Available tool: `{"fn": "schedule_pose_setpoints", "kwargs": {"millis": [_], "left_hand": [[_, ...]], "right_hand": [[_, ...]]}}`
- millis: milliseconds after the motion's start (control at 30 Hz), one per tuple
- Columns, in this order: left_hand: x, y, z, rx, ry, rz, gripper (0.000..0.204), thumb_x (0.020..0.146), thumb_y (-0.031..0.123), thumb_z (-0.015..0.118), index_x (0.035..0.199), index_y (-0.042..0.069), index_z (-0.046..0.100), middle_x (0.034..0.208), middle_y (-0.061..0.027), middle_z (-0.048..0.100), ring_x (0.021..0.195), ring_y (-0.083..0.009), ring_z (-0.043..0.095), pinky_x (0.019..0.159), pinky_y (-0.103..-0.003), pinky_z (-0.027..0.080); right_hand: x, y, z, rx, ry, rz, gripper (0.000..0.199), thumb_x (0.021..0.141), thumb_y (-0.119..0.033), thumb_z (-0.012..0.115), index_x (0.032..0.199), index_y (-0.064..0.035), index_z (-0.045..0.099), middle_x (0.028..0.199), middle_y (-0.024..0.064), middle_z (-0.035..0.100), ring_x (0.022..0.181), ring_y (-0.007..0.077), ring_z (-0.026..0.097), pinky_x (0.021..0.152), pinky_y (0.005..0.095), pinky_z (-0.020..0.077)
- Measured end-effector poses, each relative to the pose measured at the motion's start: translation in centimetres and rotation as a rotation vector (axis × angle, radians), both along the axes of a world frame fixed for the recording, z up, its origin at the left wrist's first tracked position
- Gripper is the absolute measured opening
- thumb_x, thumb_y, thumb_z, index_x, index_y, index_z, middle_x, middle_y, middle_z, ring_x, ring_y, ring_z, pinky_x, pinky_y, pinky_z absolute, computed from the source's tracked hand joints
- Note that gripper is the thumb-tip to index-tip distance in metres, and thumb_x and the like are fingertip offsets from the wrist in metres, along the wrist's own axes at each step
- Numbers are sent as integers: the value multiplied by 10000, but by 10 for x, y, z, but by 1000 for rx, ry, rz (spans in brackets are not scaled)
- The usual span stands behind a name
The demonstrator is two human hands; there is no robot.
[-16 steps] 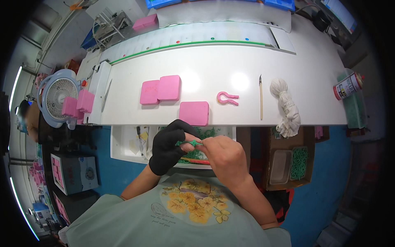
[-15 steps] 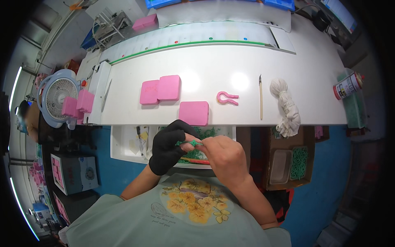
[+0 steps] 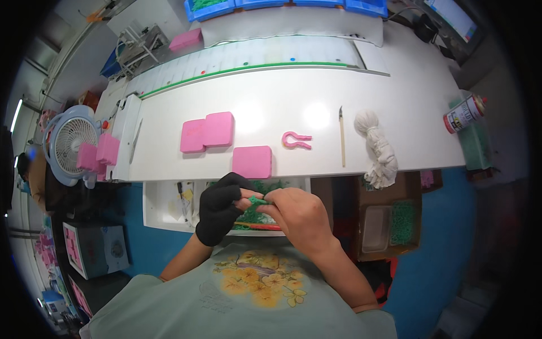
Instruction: Using a wooden pick to thread small green plastic rings onto a pink component.
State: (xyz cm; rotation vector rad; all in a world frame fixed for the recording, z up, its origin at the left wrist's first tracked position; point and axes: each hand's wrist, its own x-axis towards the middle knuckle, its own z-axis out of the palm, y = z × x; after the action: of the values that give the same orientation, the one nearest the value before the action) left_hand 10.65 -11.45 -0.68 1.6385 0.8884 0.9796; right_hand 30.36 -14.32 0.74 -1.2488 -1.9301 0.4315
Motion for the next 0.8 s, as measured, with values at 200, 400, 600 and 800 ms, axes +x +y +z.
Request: {"fn": "schedule_pose_setpoints", "kwargs": {"millis": [200,400,600,800], "left_hand": [[-5,-2,-1,-29,-47,28,172,877,124,678,989,8,737,861,-51,611,790,-125,558,700,-258,435],[-3,-2,4,-93,-57,46,181,893,132,663,1007,9,733,867,-41,613,795,-121,549,712,-263,434],[-4,-5,-5,-116,-108,88,177,904,128,663,1020,14,733,859,-34,607,795,-116,537,718,-261,429],[-6,-5,-4,-57,-28,127,166,872,89,679,1010,20,739,834,-23,588,772,-102,528,702,-249,428]], "right_hand": [[88,65,15,237,-358,-262,227,777,90,618,987,6,629,1036,147,644,955,322,617,802,394,517],[127,109,0,317,-825,135,152,788,-81,585,928,-27,598,1068,91,642,976,246,602,790,349,528],[128,123,10,237,-937,307,134,746,-46,613,875,-29,581,897,92,571,867,230,584,717,335,520],[96,92,45,235,-372,-78,154,806,87,607,936,7,620,899,98,568,803,233,601,680,307,497]]}}
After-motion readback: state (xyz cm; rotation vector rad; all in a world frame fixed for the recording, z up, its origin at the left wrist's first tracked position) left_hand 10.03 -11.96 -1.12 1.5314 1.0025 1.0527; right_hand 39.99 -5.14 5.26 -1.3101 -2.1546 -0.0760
